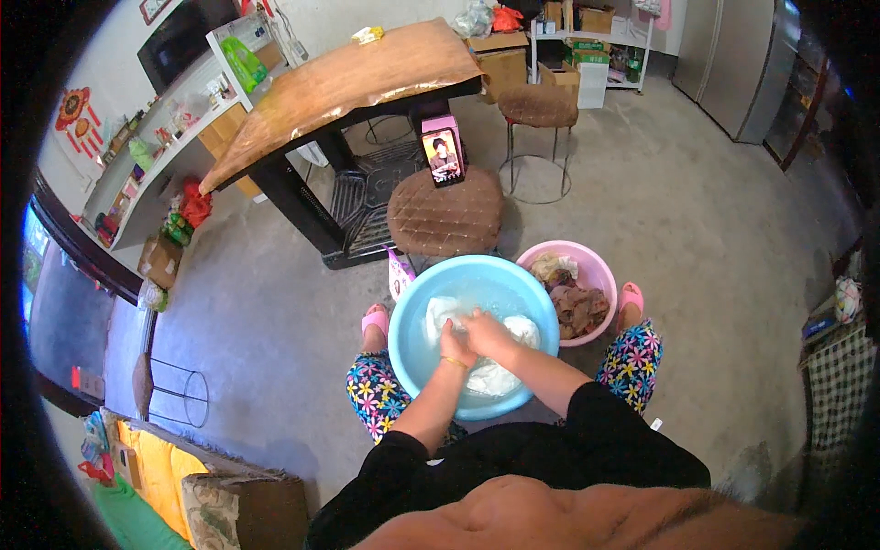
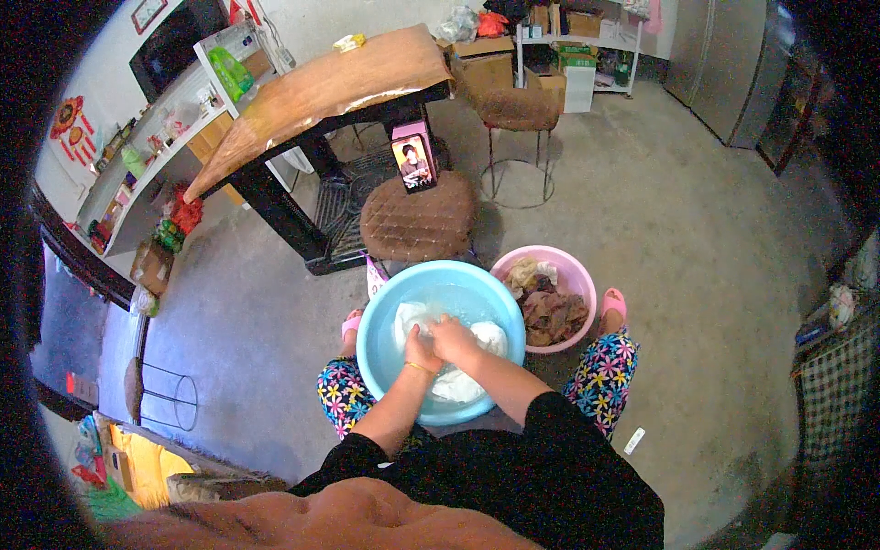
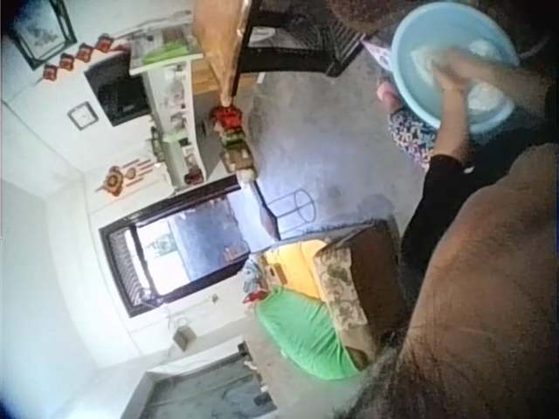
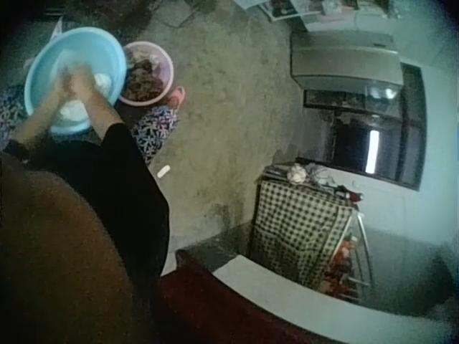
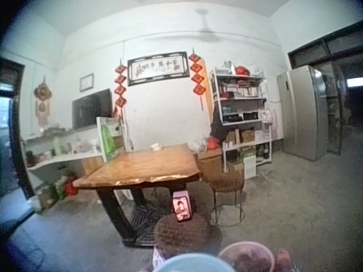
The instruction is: The person washes a white garment in a basin of water by hand, wrings it out, and places it into an adjacent basin. The person then takes a patterned garment from the basin and washes it in the water by hand.
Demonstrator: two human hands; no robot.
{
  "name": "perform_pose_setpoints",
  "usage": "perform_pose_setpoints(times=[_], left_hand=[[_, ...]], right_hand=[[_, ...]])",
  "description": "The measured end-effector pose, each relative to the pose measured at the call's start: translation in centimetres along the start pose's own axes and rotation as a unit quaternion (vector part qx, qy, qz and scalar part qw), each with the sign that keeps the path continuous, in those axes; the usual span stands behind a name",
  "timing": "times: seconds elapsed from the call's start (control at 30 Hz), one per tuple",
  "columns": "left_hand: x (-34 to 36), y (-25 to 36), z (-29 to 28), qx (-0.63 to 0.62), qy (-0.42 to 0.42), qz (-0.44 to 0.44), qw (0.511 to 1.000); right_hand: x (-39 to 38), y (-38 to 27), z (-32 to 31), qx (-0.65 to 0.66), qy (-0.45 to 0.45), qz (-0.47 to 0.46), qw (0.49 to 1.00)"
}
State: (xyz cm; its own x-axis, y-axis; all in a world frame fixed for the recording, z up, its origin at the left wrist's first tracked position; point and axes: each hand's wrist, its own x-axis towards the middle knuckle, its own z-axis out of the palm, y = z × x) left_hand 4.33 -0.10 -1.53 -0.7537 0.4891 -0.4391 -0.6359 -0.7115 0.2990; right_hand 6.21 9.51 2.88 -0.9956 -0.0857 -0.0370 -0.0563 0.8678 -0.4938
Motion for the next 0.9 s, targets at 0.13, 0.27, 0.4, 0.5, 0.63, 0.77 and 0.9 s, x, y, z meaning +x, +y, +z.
perform_pose_setpoints(times=[0.13, 0.27, 0.4, 0.5, 0.63, 0.77, 0.9], left_hand=[[-0.2, 0.6, 0.1, 0.000, 0.065, -0.008, 0.998], [0.3, 1.4, -0.5, -0.022, 0.024, -0.005, 0.999], [0.4, 1.5, -1.1, 0.011, -0.101, -0.063, 0.993], [0.4, 0.7, -0.6, 0.010, -0.056, -0.016, 0.998], [0.0, 0.2, 0.6, 0.014, -0.020, 0.026, 0.999], [-0.2, 0.5, 0.0, 0.021, -0.033, 0.029, 0.999], [-0.2, 0.4, 0.0, 0.029, -0.059, 0.030, 0.997]], right_hand=[[-2.3, -1.4, -1.9, 0.134, 0.026, -0.064, 0.989], [-4.1, -2.8, -3.2, 0.163, 0.111, -0.144, 0.970], [-5.5, -5.0, -4.6, 0.107, 0.039, -0.102, 0.988], [-3.9, -4.8, -3.6, 0.055, 0.060, -0.073, 0.994], [0.3, -0.5, -2.0, 0.034, 0.093, 0.012, 0.995], [0.7, -1.2, -1.9, 0.046, 0.071, 0.019, 0.996], [-2.5, -5.0, -3.3, 0.066, 0.084, -0.116, 0.987]])
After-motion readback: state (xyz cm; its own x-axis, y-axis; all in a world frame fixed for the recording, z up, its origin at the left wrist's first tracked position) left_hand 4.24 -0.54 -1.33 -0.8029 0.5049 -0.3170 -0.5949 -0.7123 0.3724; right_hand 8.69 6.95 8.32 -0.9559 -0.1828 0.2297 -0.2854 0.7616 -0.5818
